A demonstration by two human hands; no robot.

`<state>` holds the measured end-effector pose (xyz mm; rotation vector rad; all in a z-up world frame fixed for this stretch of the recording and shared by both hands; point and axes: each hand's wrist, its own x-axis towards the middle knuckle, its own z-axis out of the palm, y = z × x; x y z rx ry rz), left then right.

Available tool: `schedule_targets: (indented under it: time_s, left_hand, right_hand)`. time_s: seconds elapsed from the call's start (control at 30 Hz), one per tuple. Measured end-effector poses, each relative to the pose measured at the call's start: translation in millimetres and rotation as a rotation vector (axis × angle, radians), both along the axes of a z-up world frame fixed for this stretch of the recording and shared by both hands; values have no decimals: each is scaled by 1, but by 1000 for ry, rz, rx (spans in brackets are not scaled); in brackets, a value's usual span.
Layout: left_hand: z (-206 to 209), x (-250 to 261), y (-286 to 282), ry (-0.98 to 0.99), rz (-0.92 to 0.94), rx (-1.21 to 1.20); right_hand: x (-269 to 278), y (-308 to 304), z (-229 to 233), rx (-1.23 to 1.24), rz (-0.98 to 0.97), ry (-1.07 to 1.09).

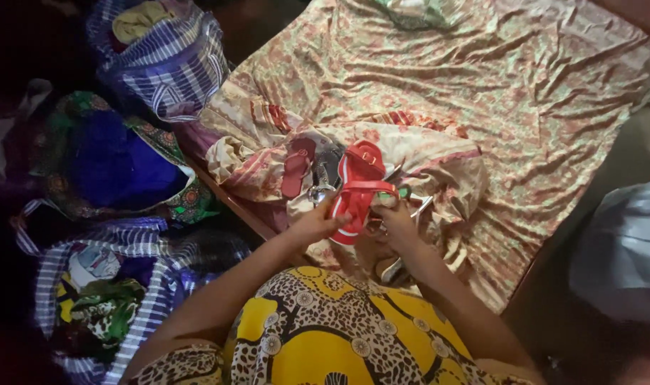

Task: The person repeatedly picks up individual shoes from a wall-mounted rack, briefly holds them, and places them onto a pile on a nearby bed. The person handles various types of footwear including sandals, flats, and sneakers.

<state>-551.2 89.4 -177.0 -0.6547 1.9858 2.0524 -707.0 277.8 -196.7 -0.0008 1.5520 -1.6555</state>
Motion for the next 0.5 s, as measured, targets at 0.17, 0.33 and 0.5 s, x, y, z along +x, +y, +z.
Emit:
schedule_targets:
  time_s: [0.17, 0.33, 0.5]
  left_hand:
    - [-14, -2, -29, -221, -168, -186]
    - [-27, 12, -75, -260, -290, -31]
    - [-85, 22, -109, -186, -357, -82]
  right_hand:
    - [2, -32, -50, -39, 155, -92]
    - [15, -60, -72, 67, 226, -154]
    - [31, -91, -67, 232, 366, -112]
